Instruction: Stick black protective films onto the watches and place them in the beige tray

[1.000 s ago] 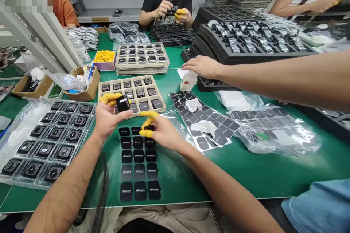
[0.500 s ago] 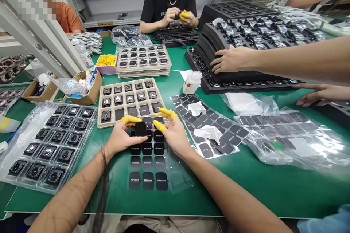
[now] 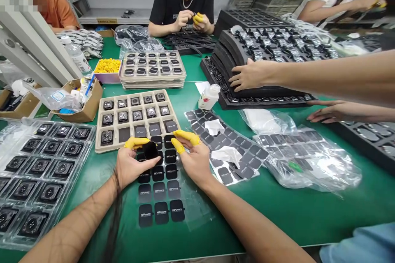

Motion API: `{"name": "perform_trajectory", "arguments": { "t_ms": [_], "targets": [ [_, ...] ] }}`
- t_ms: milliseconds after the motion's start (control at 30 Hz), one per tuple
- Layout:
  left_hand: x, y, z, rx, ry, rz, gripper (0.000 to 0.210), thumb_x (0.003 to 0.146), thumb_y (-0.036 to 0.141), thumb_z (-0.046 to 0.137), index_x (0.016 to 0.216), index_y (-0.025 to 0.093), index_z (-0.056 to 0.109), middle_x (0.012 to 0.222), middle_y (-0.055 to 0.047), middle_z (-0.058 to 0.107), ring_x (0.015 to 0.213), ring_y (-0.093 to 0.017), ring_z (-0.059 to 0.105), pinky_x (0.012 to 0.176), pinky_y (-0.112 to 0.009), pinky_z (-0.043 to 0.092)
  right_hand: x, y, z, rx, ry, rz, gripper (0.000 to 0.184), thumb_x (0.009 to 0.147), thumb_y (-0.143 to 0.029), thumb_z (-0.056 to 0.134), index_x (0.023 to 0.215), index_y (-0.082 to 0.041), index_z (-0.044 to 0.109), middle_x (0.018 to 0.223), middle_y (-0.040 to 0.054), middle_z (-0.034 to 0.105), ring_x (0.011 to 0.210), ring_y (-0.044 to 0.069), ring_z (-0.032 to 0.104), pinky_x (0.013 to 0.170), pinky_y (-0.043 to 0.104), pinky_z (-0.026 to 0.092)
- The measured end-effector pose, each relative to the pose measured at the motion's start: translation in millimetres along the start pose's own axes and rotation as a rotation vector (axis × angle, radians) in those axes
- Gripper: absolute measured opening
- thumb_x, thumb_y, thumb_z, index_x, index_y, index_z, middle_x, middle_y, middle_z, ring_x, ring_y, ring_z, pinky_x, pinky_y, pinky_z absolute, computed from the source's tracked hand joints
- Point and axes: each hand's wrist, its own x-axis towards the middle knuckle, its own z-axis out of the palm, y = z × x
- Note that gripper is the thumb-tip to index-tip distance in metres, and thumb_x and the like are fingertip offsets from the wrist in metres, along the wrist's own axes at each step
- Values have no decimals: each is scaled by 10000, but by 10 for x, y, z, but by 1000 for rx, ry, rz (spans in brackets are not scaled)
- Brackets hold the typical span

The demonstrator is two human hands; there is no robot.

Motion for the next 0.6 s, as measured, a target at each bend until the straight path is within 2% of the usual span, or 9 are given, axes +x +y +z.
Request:
{"name": "perform_trajectory", "arguments": {
  "t_ms": [167, 400, 600],
  "targets": [
    [-10, -38, -2, 19, -12, 21, 457, 630, 351, 916, 1006, 177, 725, 969, -86, 779, 905, -268, 763, 837, -371, 657, 30, 14, 9, 134, 27, 225, 259, 842, -347, 757, 1063, -223, 702, 1136, 76, 750, 1029, 229, 749, 996, 417, 601],
    [3, -20, -12, 49, 54, 37, 492, 578, 340, 938, 995, 193, 724, 796, -29, 751, 805, -263, 760, 758, -371, 665, 9, 37, 21, 98, 52, 107, 259, 859, -332, 739, 1099, -245, 704, 1024, 55, 770, 919, 210, 765, 923, 406, 633],
    [9, -18, -7, 58, 66, 52, 500, 590, 367, 928, 1010, 195, 717, 933, -56, 766, 878, -262, 761, 860, -394, 650, 33, -10, 35, 151, 44, 263, 195, 812, -351, 773, 947, -213, 743, 1122, 85, 764, 1081, 257, 729, 1040, 461, 566]
  ]
}}
